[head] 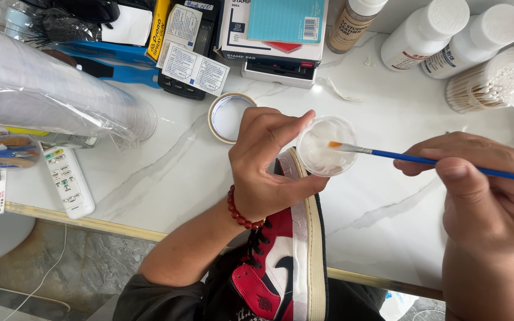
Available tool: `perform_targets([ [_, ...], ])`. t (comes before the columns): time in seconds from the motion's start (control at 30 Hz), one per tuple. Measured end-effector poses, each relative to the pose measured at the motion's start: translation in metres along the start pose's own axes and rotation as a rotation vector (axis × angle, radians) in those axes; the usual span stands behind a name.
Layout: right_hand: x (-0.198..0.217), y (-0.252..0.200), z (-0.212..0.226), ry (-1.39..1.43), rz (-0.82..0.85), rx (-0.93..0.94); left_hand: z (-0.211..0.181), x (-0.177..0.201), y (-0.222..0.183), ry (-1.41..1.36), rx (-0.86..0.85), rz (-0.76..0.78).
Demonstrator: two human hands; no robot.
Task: Applying white adhesive or sealant to the edge of a sneaker's midsole using a small brush.
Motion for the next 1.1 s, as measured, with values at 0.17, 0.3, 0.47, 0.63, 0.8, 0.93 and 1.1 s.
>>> perform_targets([
  [0.17,0.003,-0.002,0.000,0.008,-0.007,0.025,0.003,0.003,-0.002,-0.010,0.056,-0.027],
  [0.3,0.010,-0.010,-0.004,-0.064,-0.040,-0.011,0.003,0.003,-0.002,-0.013,0.071,-0.036],
  [0.47,0.013,-0.012,-0.016,0.121,-0.040,-0.053,0.004,0.001,-0.001,0.023,0.054,-0.020],
  [0.63,0.007,-0.004,-0.019,0.249,-0.072,-0.102,0.004,0.001,0.001,0.014,0.049,0.000],
  [0.8,-0.004,-0.006,-0.025,0.259,-0.131,-0.100,0.001,0.001,0.003,-0.036,0.069,0.021],
  [0.93,-0.011,-0.002,-0.020,0.247,-0.185,-0.114,0.000,0.001,0.006,-0.053,0.063,0.024],
  [1.1,-0.002,-0.006,-0.038,0.444,-0.215,-0.200,0.006,-0.001,0.003,-0.052,0.084,0.040],
])
Point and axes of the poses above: each hand's wrist, its own y-axis towards the middle knuckle, its own x-axis out of the back of the hand, z = x × y, the point moved 1 cm from there along y, towards the middle knuckle, and after that the axes turned 8 degrees about -x, right-handed, at the moved point
